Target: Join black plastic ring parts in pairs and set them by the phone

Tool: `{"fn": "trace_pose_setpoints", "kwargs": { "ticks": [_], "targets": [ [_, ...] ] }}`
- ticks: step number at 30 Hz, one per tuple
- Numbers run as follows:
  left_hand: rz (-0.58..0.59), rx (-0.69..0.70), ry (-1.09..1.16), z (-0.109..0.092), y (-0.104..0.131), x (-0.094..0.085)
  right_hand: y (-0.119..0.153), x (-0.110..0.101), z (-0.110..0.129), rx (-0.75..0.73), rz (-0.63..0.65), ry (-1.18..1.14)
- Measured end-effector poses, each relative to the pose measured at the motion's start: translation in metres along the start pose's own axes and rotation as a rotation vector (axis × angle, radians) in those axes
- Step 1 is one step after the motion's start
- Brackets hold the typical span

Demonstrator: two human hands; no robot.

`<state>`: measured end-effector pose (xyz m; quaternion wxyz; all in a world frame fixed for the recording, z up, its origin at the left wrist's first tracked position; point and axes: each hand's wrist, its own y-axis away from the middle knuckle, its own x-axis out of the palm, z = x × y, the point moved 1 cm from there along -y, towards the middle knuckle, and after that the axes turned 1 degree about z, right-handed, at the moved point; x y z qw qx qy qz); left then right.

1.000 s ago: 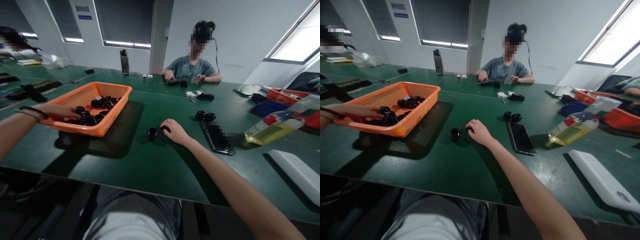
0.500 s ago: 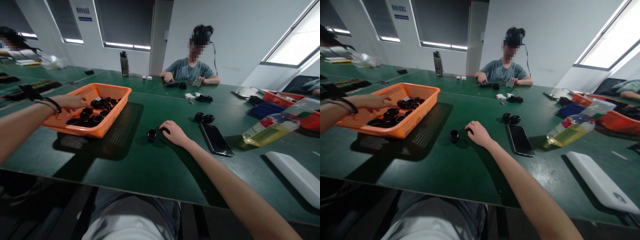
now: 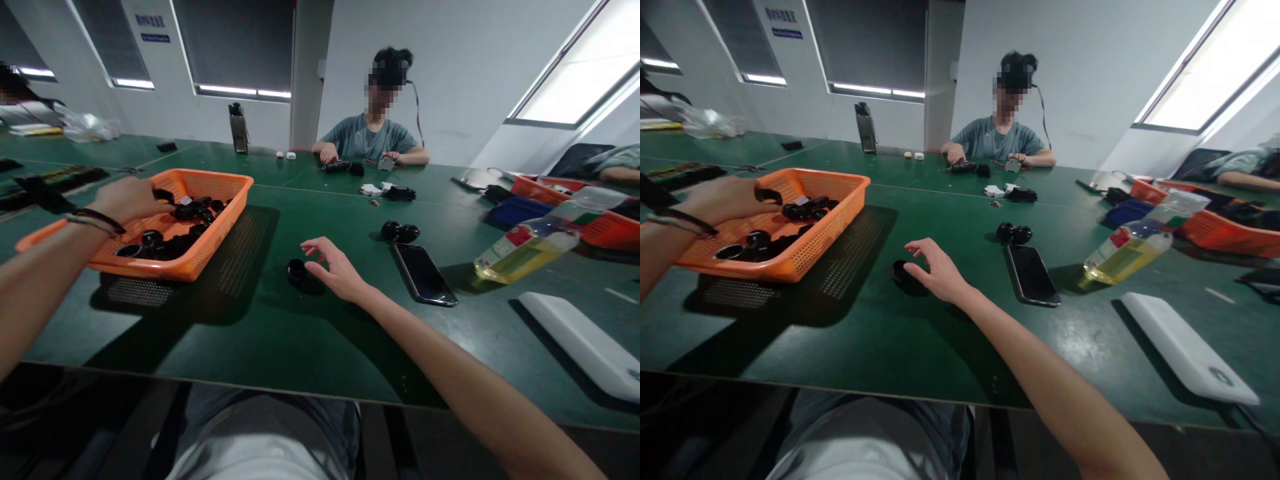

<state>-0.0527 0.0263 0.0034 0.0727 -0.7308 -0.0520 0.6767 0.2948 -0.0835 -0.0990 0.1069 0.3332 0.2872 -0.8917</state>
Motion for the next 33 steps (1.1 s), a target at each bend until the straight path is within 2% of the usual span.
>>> {"fn": "trace_pose_setpoints", "kwargs": {
  "ticks": [2,4,7,10,14,16,20,24,28,33],
  "targets": [
    [-0.023,-0.047,-0.131,-0.017,0.012,-0.012,0.0,0.005,0.007,-0.001,0.023,0.016],
    [-0.102,-0.027,-0.107,-0.041,0.027,-0.022,0.0,0.01,0.011,0.014,0.052,0.039],
    [-0.23,0.17,-0.016,-0.08,0.05,-0.027,0.001,0.014,0.01,0.016,0.082,0.079],
    [-0.193,0.41,0.044,-0.114,0.066,-0.016,0.001,0.015,0.007,-0.004,0.117,0.109],
    [-0.078,0.605,0.088,-0.142,0.08,0.014,0.001,0.013,0.008,-0.002,0.143,0.133],
    [-0.043,0.664,0.081,-0.148,0.084,0.032,0.001,0.011,0.009,0.002,0.122,0.159],
    [0.056,0.636,0.069,-0.149,0.083,0.065,0.0,0.006,0.004,0.029,0.082,0.215],
    [0.181,0.639,0.21,-0.149,0.074,0.09,-0.002,-0.001,-0.01,0.124,0.048,0.257],
    [0.155,0.636,0.345,-0.153,0.067,0.104,-0.003,-0.007,-0.025,0.173,0.007,0.237],
    [0.136,0.662,0.432,-0.164,0.063,0.112,-0.004,-0.01,-0.038,0.215,-0.046,0.182]
  ]
}}
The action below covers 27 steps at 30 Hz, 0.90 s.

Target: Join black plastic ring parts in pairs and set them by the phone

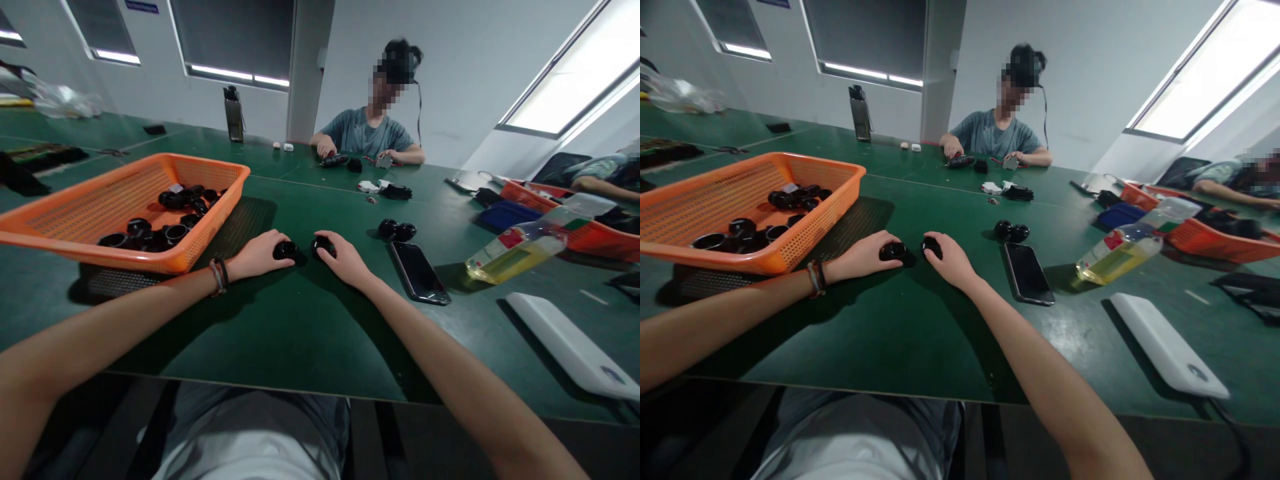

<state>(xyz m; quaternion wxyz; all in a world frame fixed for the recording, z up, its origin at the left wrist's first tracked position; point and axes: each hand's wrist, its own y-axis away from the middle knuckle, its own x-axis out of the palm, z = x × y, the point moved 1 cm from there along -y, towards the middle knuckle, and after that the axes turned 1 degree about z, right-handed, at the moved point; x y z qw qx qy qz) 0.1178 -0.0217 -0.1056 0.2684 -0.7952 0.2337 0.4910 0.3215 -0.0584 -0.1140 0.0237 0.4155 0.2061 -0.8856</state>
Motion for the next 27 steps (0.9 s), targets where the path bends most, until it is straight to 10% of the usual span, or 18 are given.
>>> {"fn": "trace_pose_setpoints", "kwargs": {
  "ticks": [27],
  "targets": [
    [-0.073,0.073,0.321,-0.005,-0.008,0.003,0.004,-0.007,0.001,0.045,-0.154,-0.078]
  ]
}}
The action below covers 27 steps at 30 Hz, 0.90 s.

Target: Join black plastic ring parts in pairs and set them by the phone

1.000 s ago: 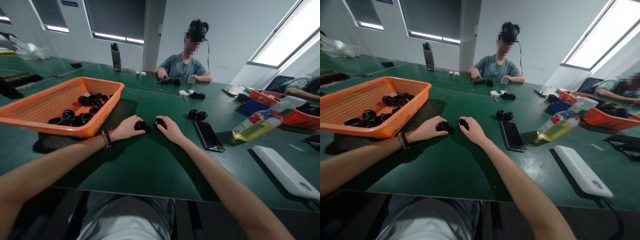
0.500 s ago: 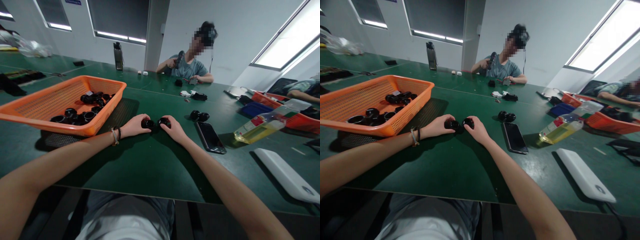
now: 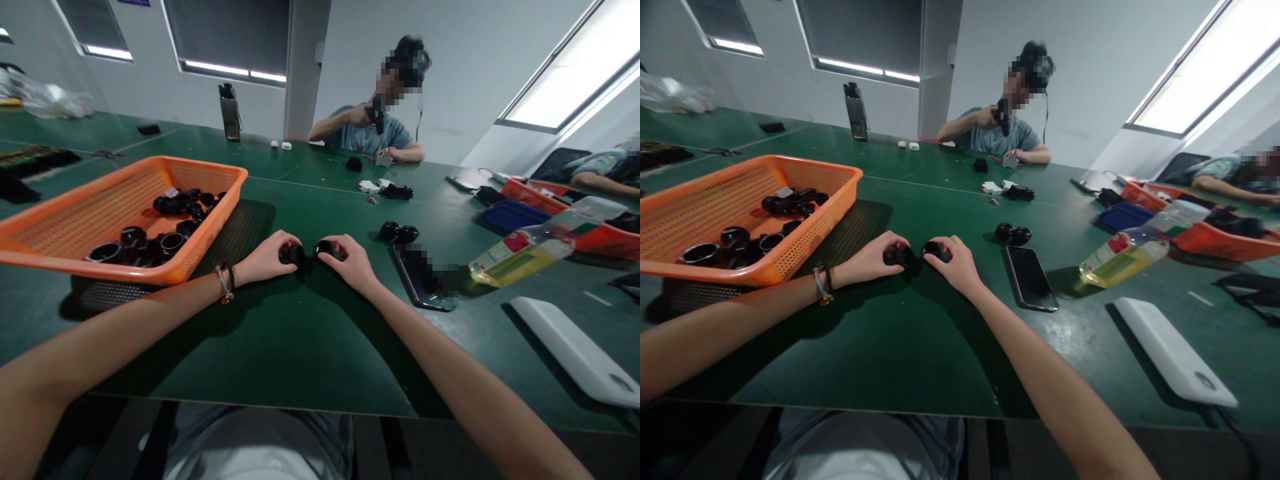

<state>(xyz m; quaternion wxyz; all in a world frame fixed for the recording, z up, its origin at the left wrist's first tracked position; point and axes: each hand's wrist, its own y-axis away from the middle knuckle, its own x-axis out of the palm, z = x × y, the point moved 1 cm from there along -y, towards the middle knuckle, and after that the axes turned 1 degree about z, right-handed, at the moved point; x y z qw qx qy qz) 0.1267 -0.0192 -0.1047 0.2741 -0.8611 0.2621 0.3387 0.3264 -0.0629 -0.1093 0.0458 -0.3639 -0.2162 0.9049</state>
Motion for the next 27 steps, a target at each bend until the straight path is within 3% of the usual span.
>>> {"fn": "trace_pose_setpoints", "kwargs": {
  "ticks": [10,20,27],
  "targets": [
    [-0.025,-0.057,0.204,0.004,0.002,0.002,0.006,0.007,0.001,0.148,0.041,-0.276],
    [0.02,-0.105,0.233,-0.016,0.011,0.009,0.007,0.005,-0.002,0.223,0.114,-0.388],
    [0.035,-0.154,0.25,-0.018,0.011,0.01,0.008,0.005,-0.003,0.24,0.149,-0.429]
  ]
}}
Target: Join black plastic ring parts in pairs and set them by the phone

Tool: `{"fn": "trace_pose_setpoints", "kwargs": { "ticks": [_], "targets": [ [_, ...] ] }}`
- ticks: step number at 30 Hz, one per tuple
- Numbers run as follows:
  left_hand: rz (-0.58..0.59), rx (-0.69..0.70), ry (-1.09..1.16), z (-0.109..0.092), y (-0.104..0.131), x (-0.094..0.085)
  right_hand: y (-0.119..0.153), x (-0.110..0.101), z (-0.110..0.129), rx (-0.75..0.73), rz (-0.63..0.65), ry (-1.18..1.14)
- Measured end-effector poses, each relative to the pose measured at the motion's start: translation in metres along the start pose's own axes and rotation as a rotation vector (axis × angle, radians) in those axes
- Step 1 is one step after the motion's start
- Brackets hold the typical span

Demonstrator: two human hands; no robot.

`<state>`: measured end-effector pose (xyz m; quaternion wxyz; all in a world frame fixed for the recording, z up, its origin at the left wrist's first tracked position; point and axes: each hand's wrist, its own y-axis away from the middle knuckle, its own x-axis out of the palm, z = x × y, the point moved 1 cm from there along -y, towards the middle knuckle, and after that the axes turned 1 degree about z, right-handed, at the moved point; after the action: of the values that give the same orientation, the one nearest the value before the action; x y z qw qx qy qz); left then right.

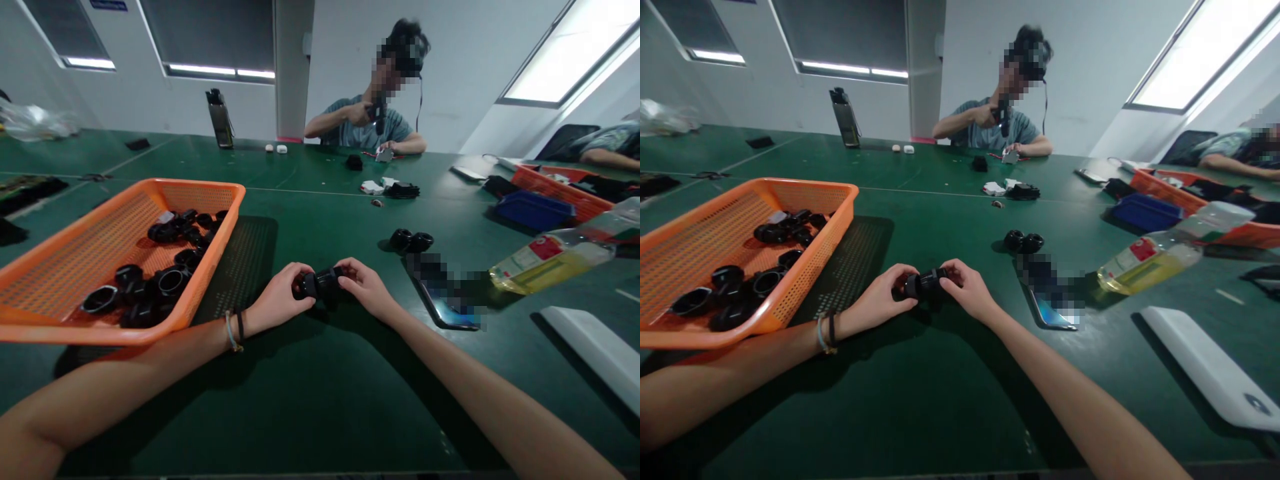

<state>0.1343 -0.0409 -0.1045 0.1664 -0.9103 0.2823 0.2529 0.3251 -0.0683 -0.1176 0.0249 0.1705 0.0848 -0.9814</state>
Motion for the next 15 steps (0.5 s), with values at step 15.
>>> {"fn": "trace_pose_setpoints", "kwargs": {
  "ticks": [15],
  "targets": [
    [0.017,-0.008,-0.005,0.0034,0.001,0.0012,0.0017,-0.0017,0.0035,-0.002,0.084,-0.028]
  ]
}}
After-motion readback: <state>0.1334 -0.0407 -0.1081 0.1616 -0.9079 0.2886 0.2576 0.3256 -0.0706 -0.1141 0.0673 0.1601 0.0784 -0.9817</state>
